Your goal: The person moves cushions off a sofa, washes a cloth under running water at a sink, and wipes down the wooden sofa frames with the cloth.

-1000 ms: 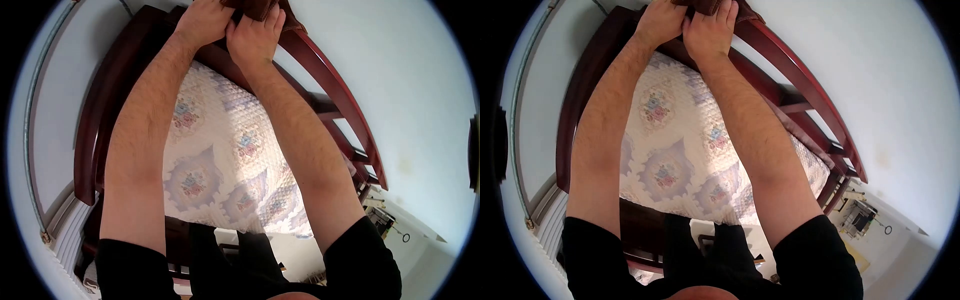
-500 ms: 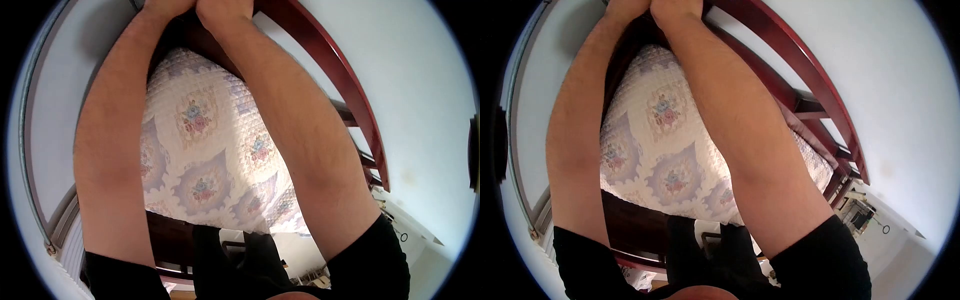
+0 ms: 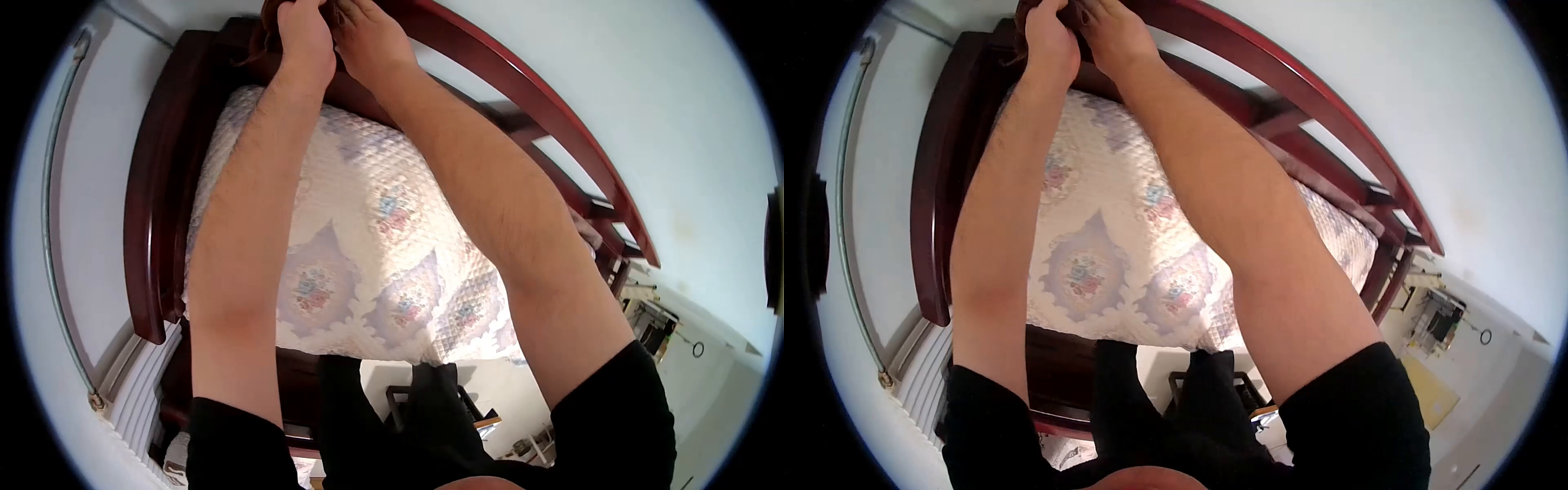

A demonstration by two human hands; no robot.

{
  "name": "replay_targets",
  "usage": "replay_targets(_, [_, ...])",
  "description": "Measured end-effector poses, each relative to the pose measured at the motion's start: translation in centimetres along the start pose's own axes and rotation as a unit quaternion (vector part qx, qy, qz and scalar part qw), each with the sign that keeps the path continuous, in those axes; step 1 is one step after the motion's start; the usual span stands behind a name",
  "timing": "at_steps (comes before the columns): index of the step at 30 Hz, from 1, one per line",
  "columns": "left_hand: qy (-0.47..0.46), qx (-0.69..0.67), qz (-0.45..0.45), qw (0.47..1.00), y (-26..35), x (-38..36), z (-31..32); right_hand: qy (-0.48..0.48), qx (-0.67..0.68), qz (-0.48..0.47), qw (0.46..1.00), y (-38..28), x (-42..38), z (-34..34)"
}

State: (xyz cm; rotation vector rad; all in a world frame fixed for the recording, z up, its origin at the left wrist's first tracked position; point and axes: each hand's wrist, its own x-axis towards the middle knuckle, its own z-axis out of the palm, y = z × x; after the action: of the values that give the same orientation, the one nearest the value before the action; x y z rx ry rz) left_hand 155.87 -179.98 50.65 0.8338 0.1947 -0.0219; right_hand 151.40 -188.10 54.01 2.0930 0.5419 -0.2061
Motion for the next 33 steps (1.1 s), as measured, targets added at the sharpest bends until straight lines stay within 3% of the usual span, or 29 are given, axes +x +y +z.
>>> replay_targets(1, [0.013, -0.008, -0.017, 1.0, -1.4, -1.6, 1.2, 0.051, 0.003, 0.015, 0.999, -0.1, -1.7, 2.3])
replay_targets(4, [-0.037, -0.06, -0.061, 0.996, -5.0, -5.7, 4.2, 0.088, 0.021, 0.065, 0.994, -0.2, -7.7, 7.4])
replay_targets(8, [-0.04, -0.145, -0.15, 0.977, -9.7, -10.9, 7.1, 0.055, 0.026, 0.118, 0.991, 0.1, -16.0, 11.9])
replay_targets(15, [-0.102, -0.122, -0.175, 0.972, -18.4, -23.2, 14.0, 0.058, 0.043, 0.178, 0.981, -0.6, -30.7, 21.3])
replay_targets(18, [-0.058, -0.071, -0.149, 0.985, -18.8, -27.1, 17.6, 0.118, 0.037, 0.216, 0.969, -0.8, -36.2, 25.6])
replay_targets(19, [-0.08, -0.037, -0.144, 0.986, -20.3, -28.4, 18.9, 0.135, 0.098, 0.217, 0.962, -1.1, -37.5, 26.7])
replay_targets(22, [-0.015, 0.033, -0.147, 0.988, -24.9, -34.6, 23.9, 0.013, 0.16, 0.242, 0.957, -2.1, -42.1, 26.6])
replay_targets(23, [-0.048, -0.035, -0.2, 0.978, -26.9, -35.8, 24.8, -0.02, 0.18, 0.239, 0.954, -1.9, -44.6, 26.5])
replay_targets(26, [-0.045, -0.092, -0.286, 0.953, -32.2, -39.5, 27.1, -0.006, 0.255, 0.307, 0.917, -3.6, -50.6, 31.7])
replay_targets(29, [-0.078, -0.066, -0.359, 0.928, -35.2, -44.6, 29.6, -0.074, 0.251, 0.321, 0.91, -2.1, -56.5, 34.1])
replay_targets(32, [-0.117, -0.051, -0.385, 0.914, -38.8, -50.1, 32.6, -0.095, 0.26, 0.343, 0.897, -1.8, -61.6, 37.5])
replay_targets(33, [-0.139, -0.022, -0.356, 0.924, -39.9, -52.1, 33.9, -0.106, 0.265, 0.358, 0.889, -2.0, -63.4, 38.7])
